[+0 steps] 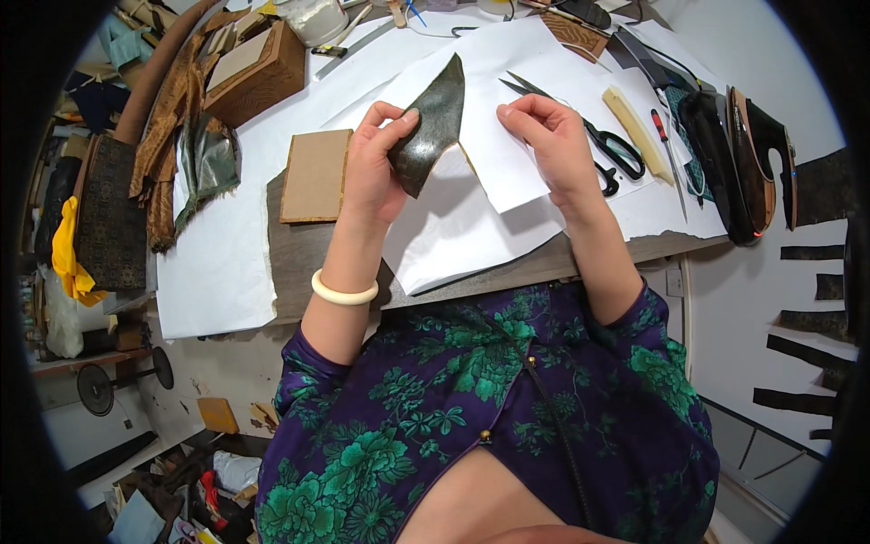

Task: The person cuts a patterned fabric piece with scissors, irons it flat, folds it, and then wraps it around a rectangular cardboard-like object. They continue to trim excess fabric and press the edges with an iron.

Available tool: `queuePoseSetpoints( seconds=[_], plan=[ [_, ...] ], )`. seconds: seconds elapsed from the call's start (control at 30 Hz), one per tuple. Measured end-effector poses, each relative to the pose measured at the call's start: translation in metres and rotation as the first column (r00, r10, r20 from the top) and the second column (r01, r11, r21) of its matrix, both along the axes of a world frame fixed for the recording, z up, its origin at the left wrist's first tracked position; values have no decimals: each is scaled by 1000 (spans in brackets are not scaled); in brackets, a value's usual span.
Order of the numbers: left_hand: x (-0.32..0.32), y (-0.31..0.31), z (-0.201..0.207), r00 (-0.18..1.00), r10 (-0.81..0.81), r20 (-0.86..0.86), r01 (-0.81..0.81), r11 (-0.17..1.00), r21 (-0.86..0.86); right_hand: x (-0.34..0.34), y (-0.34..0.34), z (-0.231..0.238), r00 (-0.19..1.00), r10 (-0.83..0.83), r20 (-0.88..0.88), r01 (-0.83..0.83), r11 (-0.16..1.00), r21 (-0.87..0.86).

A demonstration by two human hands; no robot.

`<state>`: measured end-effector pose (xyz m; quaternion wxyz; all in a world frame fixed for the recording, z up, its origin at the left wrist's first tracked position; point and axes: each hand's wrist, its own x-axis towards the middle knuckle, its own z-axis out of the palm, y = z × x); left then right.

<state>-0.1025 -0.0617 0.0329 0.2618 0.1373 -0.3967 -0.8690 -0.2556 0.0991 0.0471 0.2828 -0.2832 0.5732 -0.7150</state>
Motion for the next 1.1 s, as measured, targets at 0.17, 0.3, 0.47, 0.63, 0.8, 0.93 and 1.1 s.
queuePoseSetpoints(
  seconds=[0.17,0.3,0.47,0.63,0.8,0.93,1.1],
  plan=[
    [-1,3,-4,1000,-2,-26,5,994,108,19,-2,-11,983,-161,93,169,982,-90],
    [-1,8,0,998,45,-51,-42,997,61,24,-4,-14,960,-220,174,250,952,-176],
    [-2,1,-6,995,35,-89,-37,999,-20,15,1,-13,937,-285,202,324,926,-196],
    [-3,4,0,997,63,-46,-65,997,-40,-26,31,-14,889,-457,14,452,875,-176],
    [1,9,9,996,64,-63,-67,997,-38,-52,150,17,827,-460,-325,509,857,83],
    [-3,11,9,996,-19,-92,12,997,-72,-43,282,38,946,109,-304,197,552,810],
    [-3,21,19,996,-73,-54,66,989,-134,-13,267,45,648,113,-753,639,457,619]
  ],
)
